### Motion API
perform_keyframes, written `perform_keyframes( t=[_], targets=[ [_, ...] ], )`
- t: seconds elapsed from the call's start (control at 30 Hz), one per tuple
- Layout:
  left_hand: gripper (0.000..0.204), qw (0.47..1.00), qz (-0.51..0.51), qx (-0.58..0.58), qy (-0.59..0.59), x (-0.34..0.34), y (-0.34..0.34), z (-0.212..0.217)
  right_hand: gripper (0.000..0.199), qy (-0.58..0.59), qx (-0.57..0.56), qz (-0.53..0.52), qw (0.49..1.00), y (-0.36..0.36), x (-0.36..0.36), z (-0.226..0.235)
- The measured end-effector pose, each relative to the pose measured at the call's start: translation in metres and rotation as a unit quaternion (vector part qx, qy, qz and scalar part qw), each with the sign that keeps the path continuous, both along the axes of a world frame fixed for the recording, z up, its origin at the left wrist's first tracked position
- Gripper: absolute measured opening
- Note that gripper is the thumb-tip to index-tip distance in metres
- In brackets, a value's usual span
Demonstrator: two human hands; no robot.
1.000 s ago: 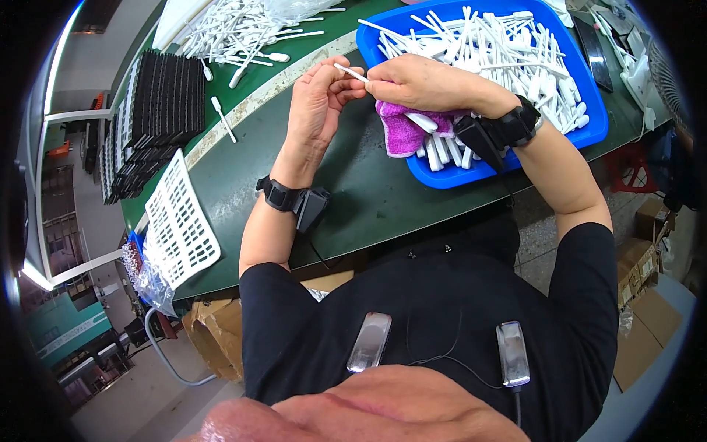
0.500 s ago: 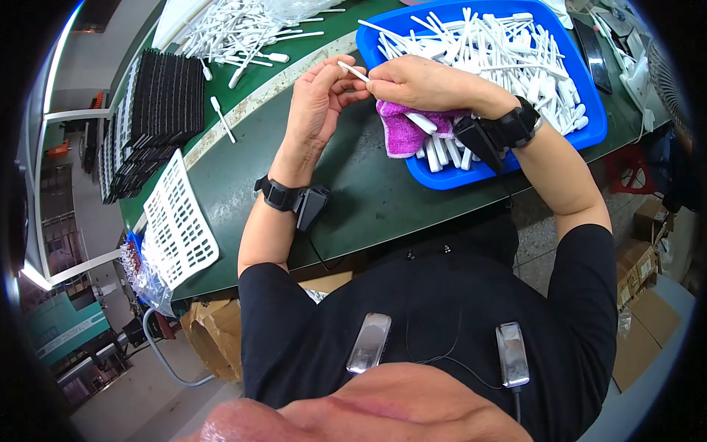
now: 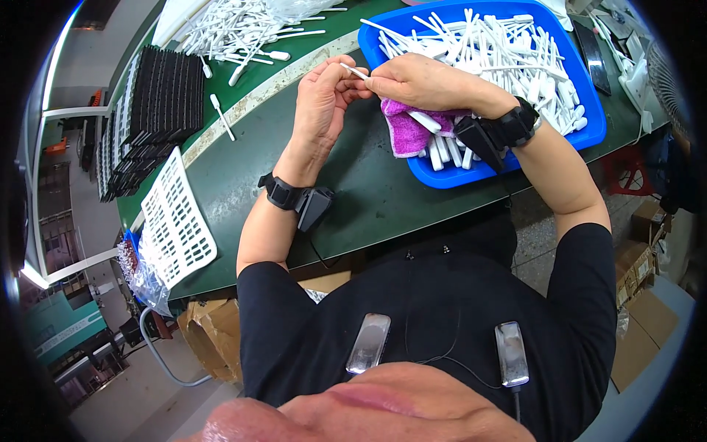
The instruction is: The person picks up white plastic parts from a pile, wipes each one with a purple cloth, and places them into a blue tray.
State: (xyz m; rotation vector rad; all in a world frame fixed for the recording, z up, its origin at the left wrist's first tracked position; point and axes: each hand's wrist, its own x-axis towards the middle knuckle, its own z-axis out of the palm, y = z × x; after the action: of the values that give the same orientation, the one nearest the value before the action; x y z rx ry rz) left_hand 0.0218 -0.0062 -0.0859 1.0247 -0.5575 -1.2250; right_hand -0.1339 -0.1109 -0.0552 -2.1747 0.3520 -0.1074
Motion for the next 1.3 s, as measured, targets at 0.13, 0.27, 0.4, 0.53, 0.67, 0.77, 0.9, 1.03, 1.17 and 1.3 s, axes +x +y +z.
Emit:
perform_keyframes(
  t=[0.13,0.27,0.4,0.53,0.67,0.77,0.9,1.03,1.17,1.3],
  targets=[
    [0.012,0.999,0.028,-0.008,0.029,-0.005,-0.002,-0.002,0.038,0.017,-0.003,-0.003,1.000,0.001,0.000,0.003],
    [0.014,0.999,0.036,-0.024,0.026,-0.008,-0.002,0.001,0.038,0.009,0.014,-0.001,1.000,-0.001,0.000,0.002],
    [0.015,0.999,0.035,-0.030,0.005,-0.007,-0.001,0.007,0.038,0.006,0.038,-0.008,0.999,-0.001,0.000,0.000],
    [0.015,0.999,0.005,-0.019,0.047,-0.002,-0.002,0.010,0.037,-0.018,0.024,-0.009,0.999,-0.004,0.000,-0.006],
    [0.014,0.998,-0.001,-0.020,0.053,-0.002,0.002,0.006,0.038,-0.001,0.013,-0.022,1.000,-0.001,0.000,-0.001],
    [0.016,1.000,-0.011,-0.017,0.023,0.001,0.001,0.003,0.038,0.005,0.000,-0.007,1.000,-0.002,0.001,0.000],
    [0.015,1.000,-0.008,0.006,0.021,0.000,0.001,-0.001,0.038,0.024,-0.013,-0.006,1.000,-0.001,0.000,0.004],
    [0.022,0.997,-0.062,-0.029,0.026,0.008,0.001,0.017,0.038,0.012,0.012,-0.030,0.999,0.000,0.000,0.002],
    [0.029,0.999,-0.024,-0.031,-0.002,0.020,0.004,0.021,0.037,-0.018,0.038,-0.045,0.998,-0.002,-0.001,0.000],
    [0.029,0.998,-0.053,-0.026,-0.013,0.019,0.004,0.021,0.037,-0.034,0.062,-0.043,0.997,-0.003,-0.001,0.004]
  ],
)
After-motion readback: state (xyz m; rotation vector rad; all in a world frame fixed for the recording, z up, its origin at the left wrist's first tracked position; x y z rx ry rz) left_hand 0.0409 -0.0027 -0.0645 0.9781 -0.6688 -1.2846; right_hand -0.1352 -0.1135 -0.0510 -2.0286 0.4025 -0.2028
